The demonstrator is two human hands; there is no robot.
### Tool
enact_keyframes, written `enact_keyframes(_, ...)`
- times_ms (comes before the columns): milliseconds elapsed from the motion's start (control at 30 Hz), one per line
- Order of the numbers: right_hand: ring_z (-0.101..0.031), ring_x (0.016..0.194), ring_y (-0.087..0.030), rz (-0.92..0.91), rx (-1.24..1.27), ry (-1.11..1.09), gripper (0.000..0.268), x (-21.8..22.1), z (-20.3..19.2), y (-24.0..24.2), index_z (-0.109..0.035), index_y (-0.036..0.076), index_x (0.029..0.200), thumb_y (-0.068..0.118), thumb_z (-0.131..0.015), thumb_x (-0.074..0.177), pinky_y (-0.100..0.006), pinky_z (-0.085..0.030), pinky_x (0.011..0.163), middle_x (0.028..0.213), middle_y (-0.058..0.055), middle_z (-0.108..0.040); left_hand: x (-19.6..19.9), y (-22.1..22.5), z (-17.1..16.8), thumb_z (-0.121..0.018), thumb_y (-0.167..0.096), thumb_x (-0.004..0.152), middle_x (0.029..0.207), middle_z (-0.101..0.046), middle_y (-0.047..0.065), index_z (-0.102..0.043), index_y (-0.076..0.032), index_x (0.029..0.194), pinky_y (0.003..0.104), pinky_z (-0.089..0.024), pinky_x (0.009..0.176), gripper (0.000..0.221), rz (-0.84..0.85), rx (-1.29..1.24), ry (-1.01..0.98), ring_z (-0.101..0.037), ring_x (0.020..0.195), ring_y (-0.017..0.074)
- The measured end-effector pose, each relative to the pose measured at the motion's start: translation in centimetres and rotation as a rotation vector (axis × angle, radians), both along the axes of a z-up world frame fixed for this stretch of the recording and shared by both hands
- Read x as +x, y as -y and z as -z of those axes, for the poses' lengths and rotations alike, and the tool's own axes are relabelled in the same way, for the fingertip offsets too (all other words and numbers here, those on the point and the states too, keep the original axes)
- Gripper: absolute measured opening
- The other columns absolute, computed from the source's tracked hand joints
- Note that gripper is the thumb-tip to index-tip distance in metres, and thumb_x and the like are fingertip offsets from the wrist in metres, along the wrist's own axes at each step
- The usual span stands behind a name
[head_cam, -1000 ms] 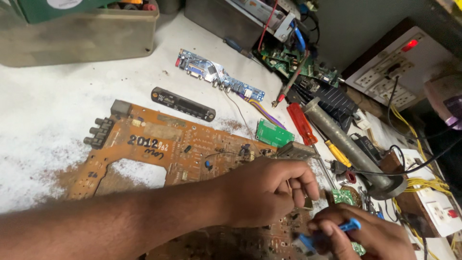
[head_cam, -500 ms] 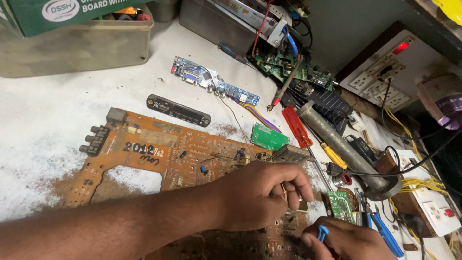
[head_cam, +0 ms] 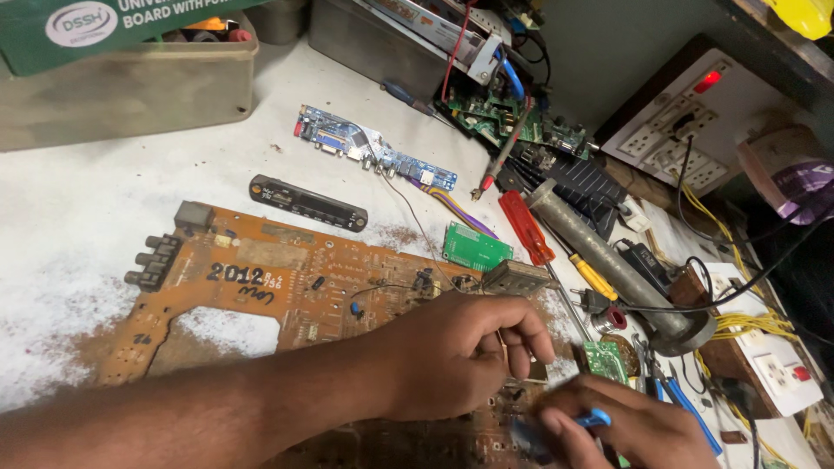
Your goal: The person manipulates components on a circuit board by hand and using a tool.
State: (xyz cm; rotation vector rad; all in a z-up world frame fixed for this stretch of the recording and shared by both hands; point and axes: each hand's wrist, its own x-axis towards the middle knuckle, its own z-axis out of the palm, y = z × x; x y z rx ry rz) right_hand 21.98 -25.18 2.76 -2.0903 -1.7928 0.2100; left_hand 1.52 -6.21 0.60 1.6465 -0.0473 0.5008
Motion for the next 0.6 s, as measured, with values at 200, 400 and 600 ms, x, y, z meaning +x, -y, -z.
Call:
enact_keyframes(200, -0.076, 0.086, -0.012, -0.309, 0.131, 0.005, 0.017, -0.1, -1.3, -0.8, -0.078, 0.008, 0.094, 0.022, -0.069, 0.096, -0.025, -0.064, 0.076, 0.092, -0.002, -0.082, 0.1, 0.2, -0.1, -0.051, 0.002, 0.086, 0.096, -0.067, 0.005, -0.066, -0.004, 0.111, 0.026, -0.052, 0.068, 0.030, -0.007, -0.026, -0.005, -0.061, 0.078, 0.0088)
enact_keyframes(400, -0.077, 0.084, -0.013, -0.367, 0.046, -0.113, 0.017, -0.8, -2.2, -1.2, -0.077, 0.009, 0.091, 0.022, -0.069, 0.100, -0.028, -0.060, 0.077, 0.087, 0.000, -0.082, -0.2, 0.1, -0.5, -0.046, 0.004, 0.081, 0.095, -0.068, 0.005, -0.066, -0.005, 0.113, 0.025, -0.053, 0.066, 0.038, 0.009, -0.030, -0.058, -0.062, 0.076, 0.0080)
enact_keyframes(600, -0.073, 0.086, -0.015, -0.257, -0.146, -0.094, 0.017, 0.0, -2.8, -0.9, -0.081, 0.009, 0.093, 0.023, -0.072, 0.098, -0.030, -0.062, 0.078, 0.092, -0.002, -0.076, -0.3, 0.1, -0.7, -0.048, 0.003, 0.083, 0.097, -0.067, 0.005, -0.067, -0.004, 0.114, 0.025, -0.053, 0.066, 0.037, 0.011, -0.031, -0.064, -0.059, 0.075, 0.0090)
